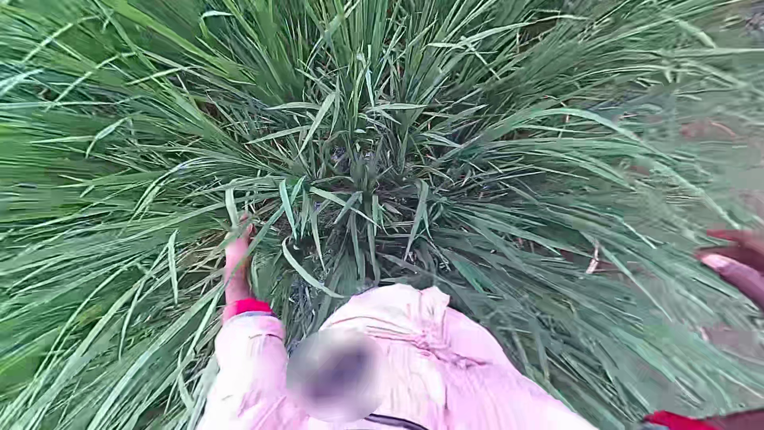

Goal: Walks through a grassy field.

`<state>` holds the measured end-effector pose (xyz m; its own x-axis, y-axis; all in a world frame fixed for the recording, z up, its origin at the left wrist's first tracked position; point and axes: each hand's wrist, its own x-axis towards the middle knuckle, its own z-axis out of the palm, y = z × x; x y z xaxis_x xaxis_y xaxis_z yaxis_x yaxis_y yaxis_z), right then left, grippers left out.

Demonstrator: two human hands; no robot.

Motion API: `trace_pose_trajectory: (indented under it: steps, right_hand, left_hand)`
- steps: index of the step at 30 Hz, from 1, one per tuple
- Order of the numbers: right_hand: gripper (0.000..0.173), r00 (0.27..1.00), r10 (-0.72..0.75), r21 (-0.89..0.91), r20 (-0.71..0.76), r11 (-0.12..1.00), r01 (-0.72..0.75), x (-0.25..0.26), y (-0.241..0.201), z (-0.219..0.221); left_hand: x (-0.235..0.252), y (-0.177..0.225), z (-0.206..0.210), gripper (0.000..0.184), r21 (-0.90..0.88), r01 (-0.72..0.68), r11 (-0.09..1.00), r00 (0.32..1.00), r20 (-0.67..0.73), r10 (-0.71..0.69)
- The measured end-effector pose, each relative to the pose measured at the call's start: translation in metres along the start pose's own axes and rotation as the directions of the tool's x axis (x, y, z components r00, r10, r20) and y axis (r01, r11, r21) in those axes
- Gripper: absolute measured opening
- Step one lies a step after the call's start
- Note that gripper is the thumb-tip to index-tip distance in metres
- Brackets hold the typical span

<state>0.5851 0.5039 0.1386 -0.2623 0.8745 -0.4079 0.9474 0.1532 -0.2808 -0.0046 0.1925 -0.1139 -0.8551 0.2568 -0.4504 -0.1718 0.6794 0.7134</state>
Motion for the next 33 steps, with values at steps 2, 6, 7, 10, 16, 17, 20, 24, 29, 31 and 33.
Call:
trace_pose_trajectory:
  steps: [2,6,7,10,16,17,20,24,29,31,33]
  right_hand:
    - [0.049,0.999,-0.008,0.05,0.043,0.999,0.006,0.019,-0.006,0.015]
    - [0.049,0.989,-0.088,0.139,0.115,0.988,0.072,0.048,-0.019,0.047]
    - [0.049,0.988,-0.094,0.147,0.119,0.986,0.076,0.052,-0.025,0.049]
    - [0.049,0.993,-0.052,0.167,0.102,0.985,0.035,0.067,-0.034,0.047]
    - [0.049,0.984,-0.158,0.185,0.081,0.972,0.141,0.126,-0.073,0.047]
    - [0.048,0.98,-0.17,0.181,0.104,0.972,0.149,0.14,-0.084,0.048]
    - [0.046,0.959,-0.229,0.158,0.169,0.966,0.203,0.187,-0.118,0.052]
    - [0.045,0.905,-0.346,0.134,0.249,0.937,0.322,0.256,-0.178,0.052]
    - [0.045,0.851,-0.392,0.09,0.351,0.918,0.386,0.349,-0.247,0.031]
    - [0.045,0.833,-0.414,0.084,0.366,0.906,0.414,0.389,-0.265,0.019]
    - [0.045,0.824,-0.425,0.066,0.374,0.899,0.433,0.432,-0.279,0.007]
  left_hand:
    - [0.005,0.001,0.006,0.034,-0.12,0.021,0.992,1.0,0.004,-0.021]
    - [0.01,-0.009,0.007,0.037,-0.32,0.055,0.946,0.993,-0.086,-0.087]
    - [0.01,-0.01,0.006,0.037,-0.352,0.069,0.934,0.988,-0.109,-0.114]
    - [0.01,-0.016,0.003,0.034,-0.421,0.06,0.905,0.979,-0.153,-0.136]
    - [-0.001,-0.002,-0.007,0.034,-0.345,0.076,0.935,0.966,-0.207,-0.155]
    - [0.004,-0.001,-0.008,0.033,-0.378,0.066,0.923,0.96,-0.227,-0.162]
    - [0.022,0.0,-0.007,0.034,-0.474,0.086,0.876,0.942,-0.248,-0.227]
    - [0.035,0.019,0.004,0.036,-0.516,0.123,0.848,0.914,-0.273,-0.299]
    - [0.053,0.055,0.011,0.033,-0.564,-0.022,0.825,0.934,-0.305,-0.183]
    - [0.078,0.059,0.01,0.029,-0.636,-0.066,0.768,0.916,-0.345,-0.207]
    - [0.096,0.071,0.009,0.038,-0.631,-0.093,0.771,0.894,-0.394,-0.214]
